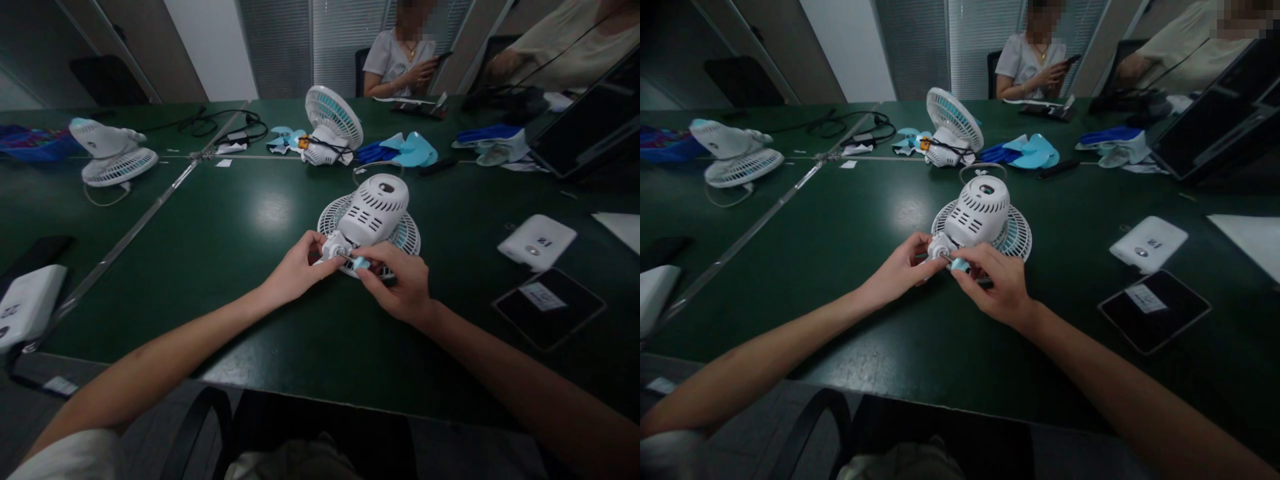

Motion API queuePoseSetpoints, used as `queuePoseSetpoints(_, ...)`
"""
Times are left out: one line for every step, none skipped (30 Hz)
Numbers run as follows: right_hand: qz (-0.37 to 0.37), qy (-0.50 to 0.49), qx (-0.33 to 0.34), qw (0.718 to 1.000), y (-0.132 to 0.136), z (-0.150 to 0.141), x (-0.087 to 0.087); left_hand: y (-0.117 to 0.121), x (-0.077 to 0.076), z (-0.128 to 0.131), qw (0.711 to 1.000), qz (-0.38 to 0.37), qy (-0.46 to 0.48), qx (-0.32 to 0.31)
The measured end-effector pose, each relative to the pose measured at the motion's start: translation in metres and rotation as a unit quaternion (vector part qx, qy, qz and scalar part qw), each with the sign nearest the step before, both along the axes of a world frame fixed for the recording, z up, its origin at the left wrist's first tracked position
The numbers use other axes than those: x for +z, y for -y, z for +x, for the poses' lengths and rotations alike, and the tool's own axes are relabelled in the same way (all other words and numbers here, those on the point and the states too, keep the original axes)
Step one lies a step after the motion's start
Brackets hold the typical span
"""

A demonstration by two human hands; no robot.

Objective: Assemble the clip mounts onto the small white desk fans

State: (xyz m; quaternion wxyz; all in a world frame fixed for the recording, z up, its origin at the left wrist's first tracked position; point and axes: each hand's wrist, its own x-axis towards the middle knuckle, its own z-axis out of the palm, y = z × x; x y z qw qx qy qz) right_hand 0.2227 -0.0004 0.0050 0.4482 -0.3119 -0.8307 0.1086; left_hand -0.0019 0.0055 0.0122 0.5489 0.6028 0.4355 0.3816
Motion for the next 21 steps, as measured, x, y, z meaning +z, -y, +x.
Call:
queuePoseSetpoints(0.000, 0.004, -0.005, 1.000, 0.000, -0.001, 0.000, 0.000, -0.003, 0.002, 1.000, 0.010, 0.008, 0.010)
queuePoseSetpoints(0.002, 0.007, -0.011, 1.000, 0.001, -0.002, 0.000, 0.000, -0.006, 0.003, 0.999, 0.022, 0.014, 0.021)
queuePoseSetpoints(0.005, 0.008, -0.016, 1.000, 0.001, -0.003, 0.000, 0.000, -0.008, 0.004, 0.999, 0.035, 0.018, 0.031)
queuePoseSetpoints(0.010, 0.008, -0.020, 1.000, 0.001, -0.003, 0.000, 0.001, -0.010, 0.004, 0.998, 0.047, 0.019, 0.039)
queuePoseSetpoints(0.015, 0.007, -0.022, 1.000, 0.001, -0.004, 0.001, 0.002, -0.012, 0.005, 0.997, 0.056, 0.020, 0.047)
queuePoseSetpoints(0.021, 0.007, -0.025, 0.999, 0.002, -0.004, 0.001, 0.003, -0.013, 0.005, 0.996, 0.062, 0.022, 0.054)
queuePoseSetpoints(0.027, 0.007, -0.029, 0.999, 0.002, -0.003, 0.002, 0.005, -0.014, 0.006, 0.996, 0.064, 0.025, 0.059)
queuePoseSetpoints(0.033, 0.008, -0.035, 0.999, 0.002, -0.003, 0.002, 0.006, -0.015, 0.006, 0.995, 0.063, 0.030, 0.065)
queuePoseSetpoints(0.039, 0.009, -0.042, 0.998, 0.002, -0.002, 0.003, 0.008, -0.015, 0.007, 0.995, 0.062, 0.036, 0.070)
queuePoseSetpoints(0.045, 0.011, -0.049, 0.998, 0.002, -0.002, 0.003, 0.009, -0.015, 0.007, 0.995, 0.059, 0.041, 0.074)
queuePoseSetpoints(0.050, 0.014, -0.055, 0.997, 0.002, -0.002, 0.002, 0.010, -0.015, 0.008, 0.994, 0.056, 0.045, 0.078)
queuePoseSetpoints(0.054, 0.018, -0.060, 0.997, 0.003, -0.001, 0.002, 0.011, -0.015, 0.008, 0.994, 0.054, 0.047, 0.080)
queuePoseSetpoints(0.057, 0.022, -0.062, 0.996, 0.003, -0.001, 0.002, 0.012, -0.015, 0.009, 0.994, 0.051, 0.046, 0.080)
queuePoseSetpoints(0.060, 0.026, -0.062, 0.996, 0.003, -0.001, 0.002, 0.012, -0.015, 0.009, 0.995, 0.048, 0.046, 0.080)
queuePoseSetpoints(0.063, 0.030, -0.062, 0.996, 0.003, -0.001, 0.001, 0.013, -0.014, 0.009, 0.995, 0.046, 0.044, 0.079)
queuePoseSetpoints(0.067, 0.033, -0.059, 0.995, 0.003, -0.001, 0.001, 0.013, -0.014, 0.009, 0.995, 0.045, 0.042, 0.077)
queuePoseSetpoints(0.071, 0.035, -0.055, 0.995, 0.003, -0.001, 0.001, 0.013, -0.014, 0.009, 0.995, 0.046, 0.041, 0.077)
queuePoseSetpoints(0.076, 0.037, -0.049, 0.995, 0.003, -0.001, 0.001, 0.013, -0.014, 0.009, 0.995, 0.048, 0.042, 0.080)
queuePoseSetpoints(0.080, 0.038, -0.044, 0.995, 0.003, -0.001, 0.000, 0.013, -0.014, 0.008, 0.994, 0.052, 0.045, 0.084)
queuePoseSetpoints(0.084, 0.041, -0.040, 0.995, 0.003, -0.001, 0.000, 0.013, -0.014, 0.008, 0.993, 0.056, 0.051, 0.089)
queuePoseSetpoints(0.086, 0.045, -0.038, 0.995, 0.003, -0.002, -0.001, 0.012, -0.014, 0.007, 0.992, 0.060, 0.056, 0.092)
